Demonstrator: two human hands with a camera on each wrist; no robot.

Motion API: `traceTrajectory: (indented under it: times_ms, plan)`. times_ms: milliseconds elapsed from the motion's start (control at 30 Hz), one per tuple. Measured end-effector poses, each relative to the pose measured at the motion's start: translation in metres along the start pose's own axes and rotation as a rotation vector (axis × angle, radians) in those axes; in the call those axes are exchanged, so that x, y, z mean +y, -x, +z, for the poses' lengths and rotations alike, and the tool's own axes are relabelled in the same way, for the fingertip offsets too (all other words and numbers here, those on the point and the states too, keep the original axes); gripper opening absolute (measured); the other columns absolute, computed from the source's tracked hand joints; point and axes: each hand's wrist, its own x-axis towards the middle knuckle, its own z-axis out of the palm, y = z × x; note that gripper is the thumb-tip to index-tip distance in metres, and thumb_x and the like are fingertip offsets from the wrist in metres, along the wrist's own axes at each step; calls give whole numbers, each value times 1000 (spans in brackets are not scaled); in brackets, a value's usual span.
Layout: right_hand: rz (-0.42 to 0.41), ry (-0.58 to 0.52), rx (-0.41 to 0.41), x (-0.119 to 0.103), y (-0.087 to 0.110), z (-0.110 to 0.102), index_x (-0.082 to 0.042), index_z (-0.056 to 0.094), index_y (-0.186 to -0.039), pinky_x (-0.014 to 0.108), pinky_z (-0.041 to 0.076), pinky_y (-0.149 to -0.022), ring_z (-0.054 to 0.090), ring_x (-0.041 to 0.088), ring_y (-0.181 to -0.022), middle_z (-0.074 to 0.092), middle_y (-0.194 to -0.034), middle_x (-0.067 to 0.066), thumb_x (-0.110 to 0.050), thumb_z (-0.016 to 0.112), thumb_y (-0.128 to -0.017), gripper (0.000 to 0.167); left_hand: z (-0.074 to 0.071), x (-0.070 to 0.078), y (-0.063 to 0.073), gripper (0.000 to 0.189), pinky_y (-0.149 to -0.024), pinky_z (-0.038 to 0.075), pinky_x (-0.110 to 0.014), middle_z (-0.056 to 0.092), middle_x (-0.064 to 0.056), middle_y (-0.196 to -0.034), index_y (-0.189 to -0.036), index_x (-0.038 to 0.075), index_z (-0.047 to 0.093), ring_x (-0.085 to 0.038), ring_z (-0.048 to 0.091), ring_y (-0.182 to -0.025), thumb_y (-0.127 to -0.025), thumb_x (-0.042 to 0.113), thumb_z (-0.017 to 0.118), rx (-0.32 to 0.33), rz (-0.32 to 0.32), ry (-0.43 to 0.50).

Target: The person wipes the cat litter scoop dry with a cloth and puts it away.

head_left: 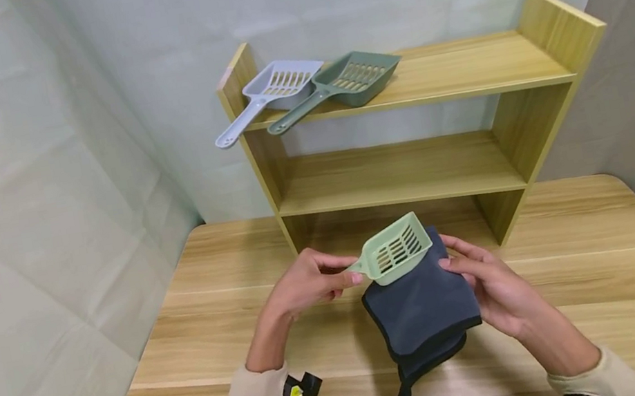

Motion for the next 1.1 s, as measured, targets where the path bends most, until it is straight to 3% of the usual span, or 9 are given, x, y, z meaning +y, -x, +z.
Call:
traceTrajectory:
  times_ms: [167, 333, 500, 567, 600, 733, 933, 1100]
  plan:
    - [6, 27, 22, 3, -2, 1, -21, 58, -138, 23, 60, -75, 71, 4, -84, 75, -114, -4, 0, 47, -110, 36, 1, -1, -1, 31, -55, 39, -27, 74, -4, -84, -125, 2, 80, -16, 51, -60, -95, 8, 82, 4, 18, -4]
    - [-32, 78, 30, -2, -1, -4, -24, 62, -138, 28, 63, -81, 77, 11, -96, 75, -120, -3, 1, 47, -110, 40, -5, 2, 4, 32, -56, 39, -24, 78, -5, -86, -124, 1, 79, -13, 49, -60, -93, 6, 83, 1, 65, -99]
    - [-90, 125, 28, -8, -1, -10, -25, 63, -140, 30, 64, -82, 76, 12, -102, 72, -126, -4, 5, 45, -110, 46, -14, 5, 11, 32, -76, 58, -23, 82, -13, -111, -123, 4, 80, -11, 75, -90, -91, 7, 85, -72, 149, -227]
    - [-102, 149, 35, -10, -1, -12, -26, 64, -140, 30, 64, -82, 76, 12, -103, 71, -126, -4, 5, 45, -110, 47, -16, 6, 13, 33, -89, 61, -28, 81, -13, -117, -122, 4, 81, -15, 78, -107, -90, 8, 86, -106, 189, -270]
    - [-104, 164, 42, -10, -2, -12, -26, 64, -140, 30, 64, -82, 75, 11, -103, 71, -126, -5, 5, 46, -109, 48, -16, 7, 14, 34, -92, 62, -31, 81, -13, -117, -122, 4, 81, -18, 78, -109, -89, 8, 87, -122, 207, -282]
    - [-102, 246, 25, -9, -2, -13, -27, 67, -139, 28, 63, -84, 74, 10, -105, 70, -125, -5, 5, 48, -108, 48, -14, 7, 14, 37, -97, 62, -40, 82, -12, -118, -121, 3, 81, -17, 78, -108, -86, 9, 89, -176, 281, -320]
    - [-124, 344, -114, -1, -2, -12, -25, 66, -142, 26, 61, -90, 69, 9, -114, 70, -131, -6, 4, 45, -110, 48, -6, 3, 10, 36, -88, 59, -29, 81, -15, -113, -121, -2, 80, -8, 72, -98, -86, 4, 88, -276, 377, -275]
    - [-132, 357, -172, 0, -2, -12, -23, 66, -142, 25, 60, -92, 67, 8, -116, 69, -133, -7, 4, 43, -110, 48, -6, 1, 8, 35, -81, 52, -25, 81, -16, -107, -121, -3, 79, -7, 65, -90, -88, 3, 86, -330, 406, -243]
